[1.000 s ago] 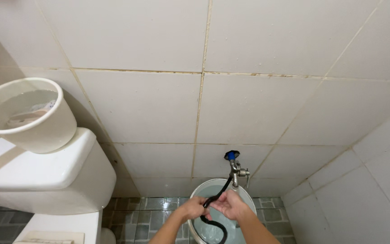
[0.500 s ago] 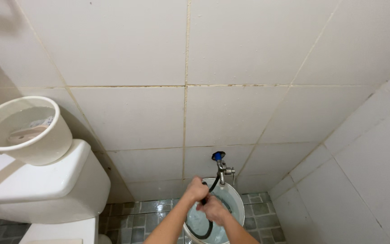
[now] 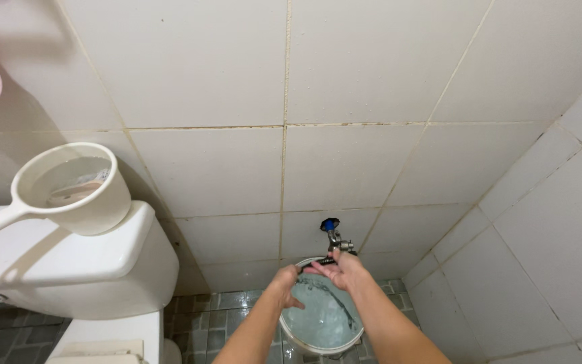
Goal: The person applies cleaning liquid to a toilet bowl and seat, scrubs the surfaces with a brush, and then cleans a bidet hose in a bucket of water.
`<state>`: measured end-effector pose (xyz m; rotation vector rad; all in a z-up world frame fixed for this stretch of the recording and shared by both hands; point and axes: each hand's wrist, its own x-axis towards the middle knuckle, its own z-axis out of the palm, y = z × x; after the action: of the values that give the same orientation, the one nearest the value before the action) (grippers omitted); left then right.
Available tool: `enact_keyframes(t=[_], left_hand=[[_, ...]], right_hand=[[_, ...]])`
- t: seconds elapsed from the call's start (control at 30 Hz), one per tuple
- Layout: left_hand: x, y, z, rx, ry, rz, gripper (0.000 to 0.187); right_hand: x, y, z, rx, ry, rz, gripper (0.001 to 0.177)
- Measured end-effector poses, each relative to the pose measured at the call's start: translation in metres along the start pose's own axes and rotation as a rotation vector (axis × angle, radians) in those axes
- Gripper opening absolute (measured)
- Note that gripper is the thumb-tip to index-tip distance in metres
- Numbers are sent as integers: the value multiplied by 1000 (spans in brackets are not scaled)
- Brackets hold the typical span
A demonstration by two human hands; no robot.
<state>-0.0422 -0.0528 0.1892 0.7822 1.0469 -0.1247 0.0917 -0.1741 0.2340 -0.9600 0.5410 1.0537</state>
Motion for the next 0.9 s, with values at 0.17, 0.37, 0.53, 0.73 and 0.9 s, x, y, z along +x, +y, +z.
enact_keyframes(t=[0.17,0.37,0.53,0.73,0.9], left_hand=[[34,-6,-3,-561,-78,107,72],[-14,46,13,-907,-78,181,43],[-23,45,29,-946,-128,107,45],[-52,41,44,-698,-127,247,18],[-123,39,53,-406,-274,414,18]], right_hand=[[-13,-13,-9,240,-26,49,40],[13,-23,-62,239,65,50,47],[-4,-18,-82,73,65,238,40],[-91,-31,-23,-1387,480,-92,41],[-67,-51,25,-1173,200,-256,58]])
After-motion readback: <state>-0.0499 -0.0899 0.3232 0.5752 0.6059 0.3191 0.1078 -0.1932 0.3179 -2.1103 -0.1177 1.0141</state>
